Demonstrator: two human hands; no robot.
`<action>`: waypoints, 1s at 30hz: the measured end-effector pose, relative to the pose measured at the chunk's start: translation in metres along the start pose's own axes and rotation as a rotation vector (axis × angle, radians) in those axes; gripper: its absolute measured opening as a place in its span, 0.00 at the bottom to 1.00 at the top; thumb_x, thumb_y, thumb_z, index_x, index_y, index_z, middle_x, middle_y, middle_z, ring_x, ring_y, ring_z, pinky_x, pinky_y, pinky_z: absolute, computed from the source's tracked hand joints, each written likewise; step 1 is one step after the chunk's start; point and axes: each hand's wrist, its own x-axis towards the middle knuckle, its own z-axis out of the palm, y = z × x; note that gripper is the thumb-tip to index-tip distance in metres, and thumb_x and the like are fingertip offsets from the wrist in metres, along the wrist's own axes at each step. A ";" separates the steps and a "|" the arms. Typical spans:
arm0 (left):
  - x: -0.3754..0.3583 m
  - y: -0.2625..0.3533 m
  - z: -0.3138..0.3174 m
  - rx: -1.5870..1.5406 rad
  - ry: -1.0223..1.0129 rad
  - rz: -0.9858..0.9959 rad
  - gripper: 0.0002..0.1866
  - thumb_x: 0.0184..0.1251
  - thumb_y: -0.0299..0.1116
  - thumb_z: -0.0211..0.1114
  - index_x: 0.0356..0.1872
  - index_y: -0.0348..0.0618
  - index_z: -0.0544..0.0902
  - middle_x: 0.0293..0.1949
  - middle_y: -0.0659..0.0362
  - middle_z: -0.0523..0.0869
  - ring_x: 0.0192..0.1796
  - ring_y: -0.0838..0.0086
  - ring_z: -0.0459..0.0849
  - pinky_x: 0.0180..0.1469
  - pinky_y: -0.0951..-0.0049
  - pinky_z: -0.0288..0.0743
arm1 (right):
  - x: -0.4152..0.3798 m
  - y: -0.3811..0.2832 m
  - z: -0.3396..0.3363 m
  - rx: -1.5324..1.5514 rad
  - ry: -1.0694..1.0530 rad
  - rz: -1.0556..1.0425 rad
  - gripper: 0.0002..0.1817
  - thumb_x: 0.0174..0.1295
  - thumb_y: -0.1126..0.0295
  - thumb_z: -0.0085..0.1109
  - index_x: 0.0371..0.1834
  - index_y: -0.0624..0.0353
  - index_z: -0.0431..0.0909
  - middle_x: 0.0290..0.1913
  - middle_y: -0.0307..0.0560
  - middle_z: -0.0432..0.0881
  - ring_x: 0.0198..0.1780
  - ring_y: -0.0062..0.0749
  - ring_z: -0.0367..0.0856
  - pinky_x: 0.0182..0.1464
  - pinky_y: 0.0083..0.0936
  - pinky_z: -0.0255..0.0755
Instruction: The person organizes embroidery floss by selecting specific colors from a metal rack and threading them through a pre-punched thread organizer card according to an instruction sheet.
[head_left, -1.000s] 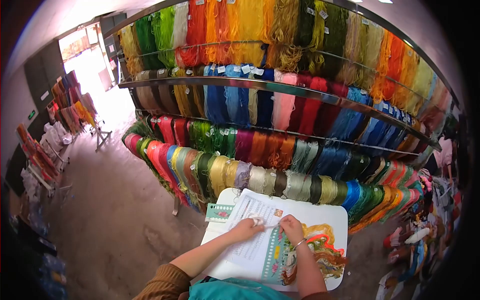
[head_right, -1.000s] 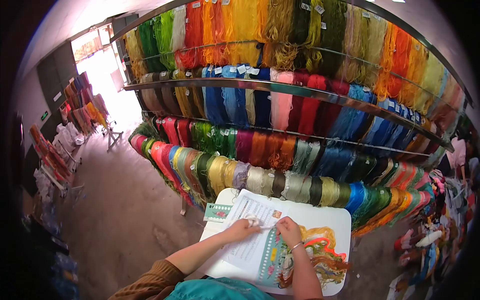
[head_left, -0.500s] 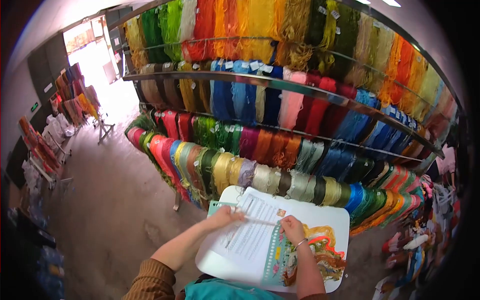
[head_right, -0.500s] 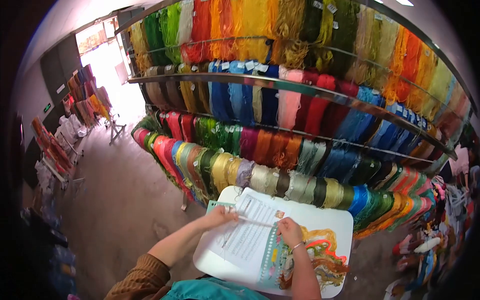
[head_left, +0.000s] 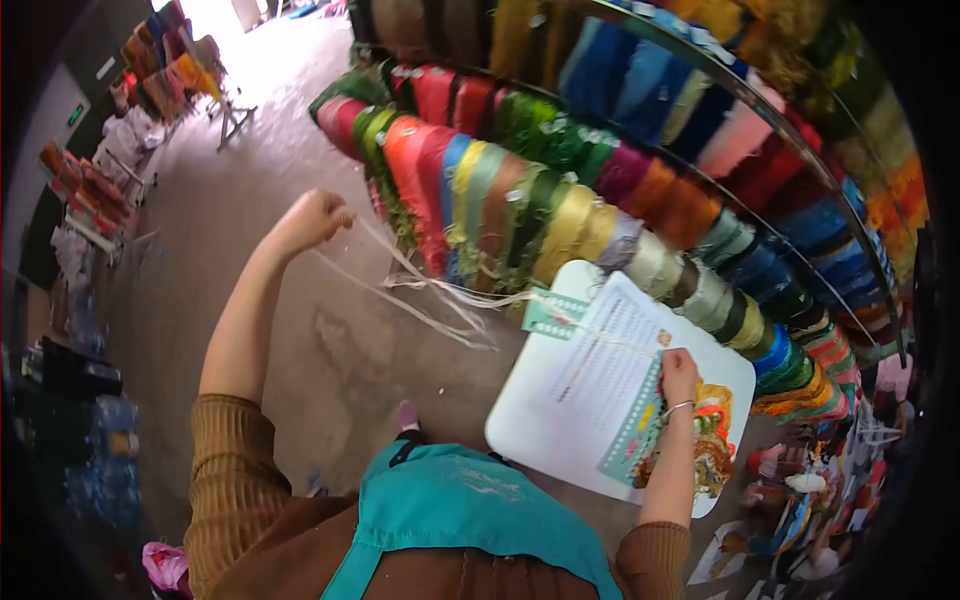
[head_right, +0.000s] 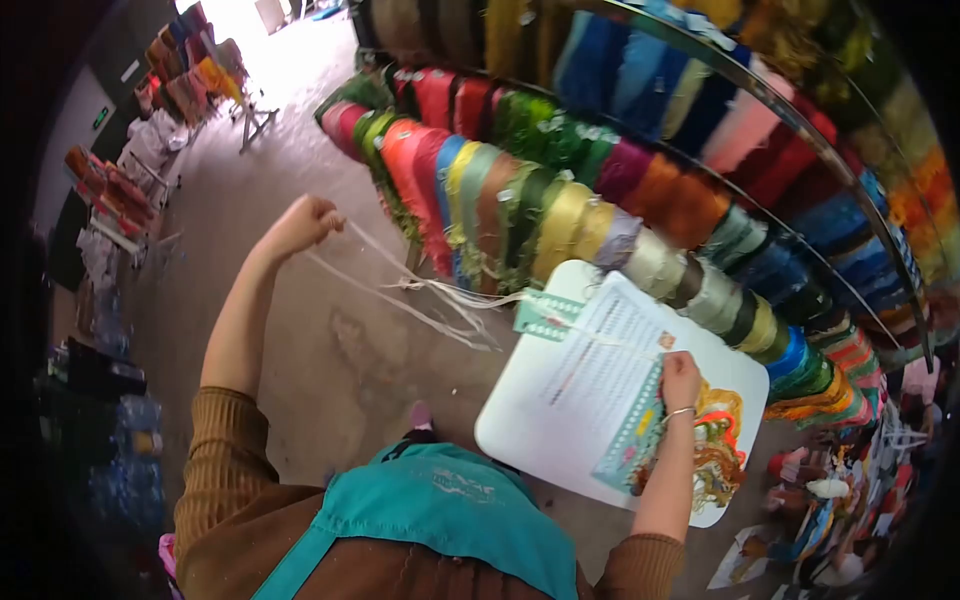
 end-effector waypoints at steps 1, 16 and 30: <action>-0.005 -0.006 -0.011 -0.010 -0.006 -0.014 0.13 0.64 0.37 0.64 0.30 0.35 0.86 0.17 0.55 0.80 0.21 0.74 0.79 0.27 0.68 0.73 | -0.002 -0.006 0.003 -0.048 0.022 -0.002 0.10 0.66 0.64 0.58 0.33 0.59 0.78 0.19 0.43 0.80 0.20 0.27 0.78 0.25 0.27 0.71; -0.004 0.004 -0.046 -0.473 -0.458 0.606 0.14 0.70 0.39 0.62 0.36 0.34 0.82 0.26 0.61 0.80 0.31 0.78 0.77 0.36 0.71 0.72 | -0.078 -0.443 0.228 0.392 -0.837 -0.234 0.08 0.68 0.71 0.58 0.46 0.60 0.81 0.26 0.31 0.78 0.21 0.10 0.67 0.20 0.13 0.57; 0.093 -0.076 -0.093 -0.708 -0.500 0.089 0.12 0.75 0.36 0.57 0.34 0.40 0.82 0.24 0.69 0.73 0.22 0.87 0.65 0.24 0.83 0.57 | 0.043 -0.380 0.081 0.567 -0.175 -0.111 0.07 0.69 0.70 0.56 0.37 0.59 0.82 0.20 0.26 0.70 0.18 0.07 0.59 0.19 0.11 0.49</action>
